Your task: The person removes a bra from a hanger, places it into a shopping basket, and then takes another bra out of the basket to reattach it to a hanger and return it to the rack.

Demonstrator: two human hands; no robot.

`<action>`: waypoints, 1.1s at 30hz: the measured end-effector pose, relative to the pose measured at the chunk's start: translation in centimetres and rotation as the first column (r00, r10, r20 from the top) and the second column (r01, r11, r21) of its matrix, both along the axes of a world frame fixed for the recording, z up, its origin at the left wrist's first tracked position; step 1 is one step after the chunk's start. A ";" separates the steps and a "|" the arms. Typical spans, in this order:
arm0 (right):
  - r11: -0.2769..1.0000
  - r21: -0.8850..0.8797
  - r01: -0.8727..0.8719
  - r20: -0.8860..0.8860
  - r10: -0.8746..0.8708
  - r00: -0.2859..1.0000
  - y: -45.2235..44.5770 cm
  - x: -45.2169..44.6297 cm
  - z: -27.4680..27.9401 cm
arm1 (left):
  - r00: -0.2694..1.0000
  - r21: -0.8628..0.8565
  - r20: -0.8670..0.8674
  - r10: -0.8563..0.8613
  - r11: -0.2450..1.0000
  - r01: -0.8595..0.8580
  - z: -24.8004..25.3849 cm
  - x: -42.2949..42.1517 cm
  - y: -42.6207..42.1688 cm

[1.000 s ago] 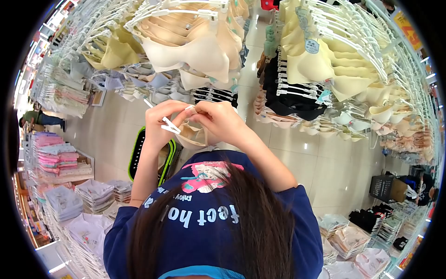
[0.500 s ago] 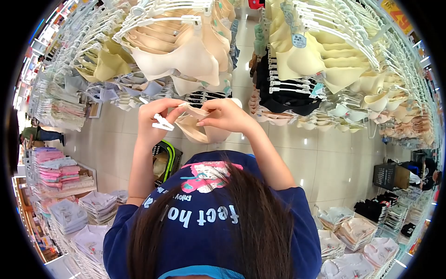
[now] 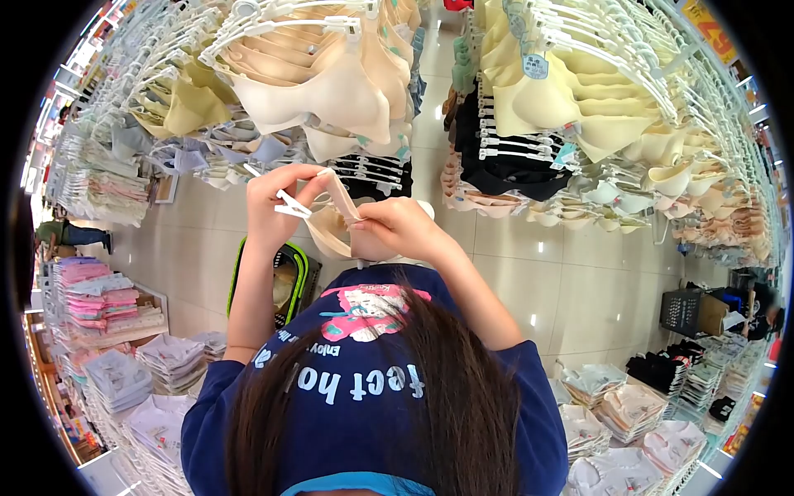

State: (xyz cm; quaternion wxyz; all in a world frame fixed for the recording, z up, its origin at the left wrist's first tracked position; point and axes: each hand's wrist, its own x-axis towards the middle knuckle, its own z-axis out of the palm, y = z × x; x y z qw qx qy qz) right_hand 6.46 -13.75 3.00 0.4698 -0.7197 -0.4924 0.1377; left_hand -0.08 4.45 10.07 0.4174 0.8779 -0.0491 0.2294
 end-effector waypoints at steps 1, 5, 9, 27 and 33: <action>1.000 -0.001 0.012 -0.026 -0.012 1.000 -0.1 -0.2 -0.1 | 1.000 -0.003 -0.012 0.012 1.000 -0.012 0.0 0.1 0.0; 0.992 0.083 0.098 -0.158 -0.084 0.984 -0.4 -1.5 -0.7 | 0.996 -0.041 -0.076 0.044 0.998 -0.047 -1.0 0.8 0.1; 0.976 0.117 0.184 -0.155 -0.165 0.974 -1.1 -2.7 0.4 | 0.982 -0.236 -0.157 -0.109 0.969 0.069 -4.5 2.2 0.5; 0.796 0.432 0.423 -0.185 -0.381 0.906 -2.3 -5.0 -2.0 | 0.837 -0.168 -0.389 -0.385 0.923 0.346 -6.7 1.0 -2.2; 0.758 0.376 0.533 -0.475 -0.336 0.813 -3.0 -5.2 -2.2 | 0.909 0.031 -0.305 -0.282 0.952 0.306 -4.3 -0.8 -2.1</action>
